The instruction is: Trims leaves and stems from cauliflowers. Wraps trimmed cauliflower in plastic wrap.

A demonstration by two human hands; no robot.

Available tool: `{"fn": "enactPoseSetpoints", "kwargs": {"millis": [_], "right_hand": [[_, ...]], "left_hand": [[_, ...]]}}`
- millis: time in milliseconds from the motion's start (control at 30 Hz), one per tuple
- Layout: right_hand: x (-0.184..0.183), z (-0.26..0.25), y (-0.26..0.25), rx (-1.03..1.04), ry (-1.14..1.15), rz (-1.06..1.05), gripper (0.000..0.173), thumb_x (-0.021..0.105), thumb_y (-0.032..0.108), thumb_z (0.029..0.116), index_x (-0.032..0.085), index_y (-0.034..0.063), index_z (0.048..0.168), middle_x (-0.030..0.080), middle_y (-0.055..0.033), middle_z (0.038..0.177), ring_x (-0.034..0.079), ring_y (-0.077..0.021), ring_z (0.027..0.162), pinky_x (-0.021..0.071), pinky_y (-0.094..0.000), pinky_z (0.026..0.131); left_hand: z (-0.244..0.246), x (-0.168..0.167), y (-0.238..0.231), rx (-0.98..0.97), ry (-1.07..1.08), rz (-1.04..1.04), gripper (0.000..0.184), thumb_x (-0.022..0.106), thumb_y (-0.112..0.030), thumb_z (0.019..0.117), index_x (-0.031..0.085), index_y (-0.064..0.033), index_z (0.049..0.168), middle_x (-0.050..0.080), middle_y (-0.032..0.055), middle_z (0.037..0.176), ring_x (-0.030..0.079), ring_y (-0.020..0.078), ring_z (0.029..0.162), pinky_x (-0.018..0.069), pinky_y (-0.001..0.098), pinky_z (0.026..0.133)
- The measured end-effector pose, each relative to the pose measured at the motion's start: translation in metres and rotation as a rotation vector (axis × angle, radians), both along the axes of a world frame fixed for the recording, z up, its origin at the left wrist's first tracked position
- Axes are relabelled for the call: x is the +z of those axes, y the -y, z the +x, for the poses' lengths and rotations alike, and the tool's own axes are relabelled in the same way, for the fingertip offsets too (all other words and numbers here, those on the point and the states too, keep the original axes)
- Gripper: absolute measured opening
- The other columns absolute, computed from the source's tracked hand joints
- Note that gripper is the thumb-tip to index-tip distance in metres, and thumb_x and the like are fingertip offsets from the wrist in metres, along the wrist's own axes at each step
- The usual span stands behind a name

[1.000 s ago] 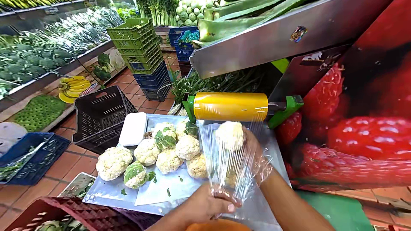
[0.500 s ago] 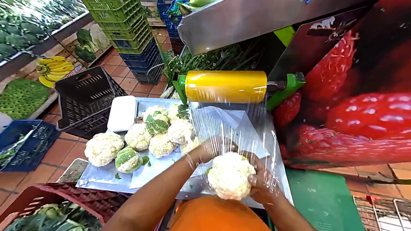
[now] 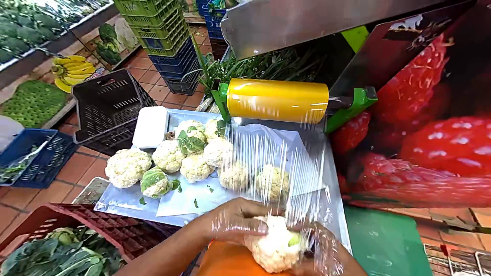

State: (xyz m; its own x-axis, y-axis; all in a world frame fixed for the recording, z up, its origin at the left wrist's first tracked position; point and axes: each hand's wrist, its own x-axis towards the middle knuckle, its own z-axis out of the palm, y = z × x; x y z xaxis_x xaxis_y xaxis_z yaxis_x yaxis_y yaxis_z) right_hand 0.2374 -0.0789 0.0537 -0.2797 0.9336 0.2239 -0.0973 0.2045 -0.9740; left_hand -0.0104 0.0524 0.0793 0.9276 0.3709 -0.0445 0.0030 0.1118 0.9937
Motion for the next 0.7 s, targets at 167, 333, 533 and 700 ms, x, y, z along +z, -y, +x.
{"fn": "enactPoseSetpoints", "kwargs": {"millis": [167, 333, 533, 700], "right_hand": [[0.040, 0.059, -0.004, 0.140, 0.357, 0.022, 0.066, 0.076, 0.049, 0.0886, 0.054, 0.0248, 0.147, 0.056, 0.0058, 0.147, 0.051, -0.0074, 0.135, 0.0476, -0.0332, 0.113], [0.136, 0.114, -0.056, -0.389, 0.877, 0.319, 0.040, 0.064, 0.042, 0.0959, 0.065, 0.0158, 0.126, 0.060, -0.0058, 0.142, 0.061, -0.0201, 0.126, 0.0548, -0.0417, 0.102], [0.150, -0.023, -0.138, 0.114, 1.354, 0.802, 0.110, 0.090, 0.050, 0.0683, 0.034, 0.0247, 0.160, 0.029, -0.0135, 0.166, 0.025, -0.0397, 0.153, 0.0242, -0.0648, 0.119], [0.044, 0.003, -0.240, 0.007, 1.447, 0.931, 0.067, 0.056, -0.003, 0.0939, 0.045, 0.0216, 0.155, 0.037, -0.0155, 0.163, 0.031, -0.0423, 0.151, 0.0243, -0.0706, 0.116]], "left_hand": [[-0.013, 0.006, 0.024, 0.015, 0.149, 0.352, 0.044, 0.062, -0.036, 0.1018, 0.070, -0.0010, 0.127, 0.065, 0.0172, 0.136, 0.059, 0.0251, 0.132, 0.0478, 0.0436, 0.113], [-0.021, 0.014, 0.045, 0.046, 0.169, 0.515, 0.040, 0.062, -0.036, 0.1023, 0.072, -0.0052, 0.126, 0.065, 0.0147, 0.136, 0.056, 0.0279, 0.136, 0.0435, 0.0456, 0.117], [-0.014, 0.032, 0.054, -0.048, 0.186, 0.645, 0.041, 0.058, -0.036, 0.1046, 0.070, -0.0058, 0.128, 0.065, 0.0136, 0.138, 0.055, 0.0242, 0.136, 0.0424, 0.0406, 0.117], [-0.018, -0.007, 0.076, -0.080, 0.190, 0.717, 0.040, 0.052, -0.036, 0.1049, 0.066, -0.0181, 0.138, 0.060, 0.0040, 0.146, 0.050, 0.0198, 0.141, 0.0360, 0.0429, 0.120]]}}
